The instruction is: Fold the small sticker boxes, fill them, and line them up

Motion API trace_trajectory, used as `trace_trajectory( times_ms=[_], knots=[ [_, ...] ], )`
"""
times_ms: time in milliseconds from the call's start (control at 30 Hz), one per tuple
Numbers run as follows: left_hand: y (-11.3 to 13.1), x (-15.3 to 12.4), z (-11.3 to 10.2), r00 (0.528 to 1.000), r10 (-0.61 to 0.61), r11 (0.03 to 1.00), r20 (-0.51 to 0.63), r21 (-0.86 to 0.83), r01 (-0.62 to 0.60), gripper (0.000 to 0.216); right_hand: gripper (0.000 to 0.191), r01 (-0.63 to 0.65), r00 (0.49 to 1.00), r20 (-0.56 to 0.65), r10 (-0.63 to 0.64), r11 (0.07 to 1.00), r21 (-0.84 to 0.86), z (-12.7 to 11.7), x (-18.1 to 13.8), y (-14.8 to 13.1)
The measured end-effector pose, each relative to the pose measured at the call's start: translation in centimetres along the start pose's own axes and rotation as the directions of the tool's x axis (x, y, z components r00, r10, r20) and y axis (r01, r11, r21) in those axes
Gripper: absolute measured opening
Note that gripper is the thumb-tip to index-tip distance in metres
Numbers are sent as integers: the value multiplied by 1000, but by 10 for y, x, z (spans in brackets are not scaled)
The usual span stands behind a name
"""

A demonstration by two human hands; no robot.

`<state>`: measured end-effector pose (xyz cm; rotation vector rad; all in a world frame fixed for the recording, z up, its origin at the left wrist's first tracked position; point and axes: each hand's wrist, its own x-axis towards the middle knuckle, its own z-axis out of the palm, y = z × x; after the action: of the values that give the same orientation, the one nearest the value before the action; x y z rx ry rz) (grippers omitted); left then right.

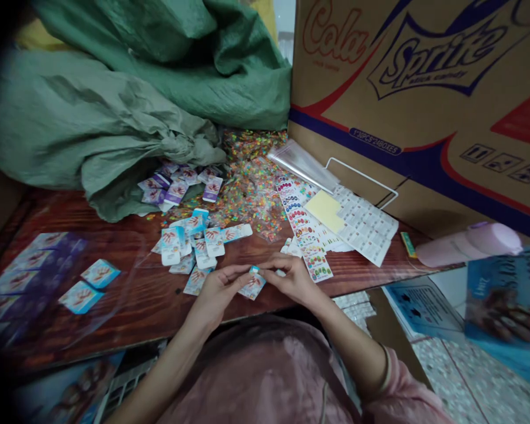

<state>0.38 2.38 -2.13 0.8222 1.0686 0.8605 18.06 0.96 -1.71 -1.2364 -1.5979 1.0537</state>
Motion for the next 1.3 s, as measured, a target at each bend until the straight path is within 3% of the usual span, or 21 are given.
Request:
trace_trajectory(
  times_ms=[200, 333, 500, 633, 700, 767, 833, 900, 1000, 1100, 1200, 1300],
  knots=[
    [0, -4, 1, 999, -30, 997, -25, -67, 29, 27, 24, 129, 986, 114, -122, 990, -55, -5, -5, -10],
    [7, -8, -1, 997, -75, 988, -21, -137, 72, 28, 33, 145, 974, 188, -127, 986, -84, -1, -9, -16],
    [12, -19, -11, 994, -77, 981, -81, -182, 62, 33, 36, 194, 967, 193, -163, 969, -153, 15, -9, -20],
    [21, -35, -25, 997, -49, 980, -60, -198, 36, 43, 34, 266, 948, 233, -217, 941, -209, 37, 0, -20],
    [29, -42, -36, 990, -2, 985, -143, -172, -23, 41, 37, 287, 950, 201, -239, 922, -260, 49, 4, -20],
    [38, -47, -53, 932, 117, 977, -345, -130, -170, 37, 42, 281, 959, 109, -260, 908, -312, 58, 7, -20],
    [44, -48, -78, 789, 226, 945, -572, -67, -319, 35, 44, 263, 962, 19, -273, 902, -342, 62, 9, -18],
    [47, -46, -106, 668, 242, 929, -704, -29, -368, 38, 38, 250, 962, -24, -274, 906, -341, 61, 9, -15],
    [45, -43, -143, 565, 169, 931, -808, -57, -360, 41, 30, 259, 961, -15, -278, 912, -317, 57, 9, -8],
    [36, -43, -164, 528, 147, 936, -836, -54, -347, 46, 26, 289, 954, 17, -298, 909, -299, 55, 6, -3],
    [27, -44, -175, 546, 195, 945, -815, 7, -328, 50, 22, 304, 951, 34, -307, 911, -280, 57, 5, 0],
    [27, -37, -186, 569, 350, 936, -744, 262, -234, 55, 22, 322, 946, 48, -322, 906, -276, 60, 5, -1]
  ],
)
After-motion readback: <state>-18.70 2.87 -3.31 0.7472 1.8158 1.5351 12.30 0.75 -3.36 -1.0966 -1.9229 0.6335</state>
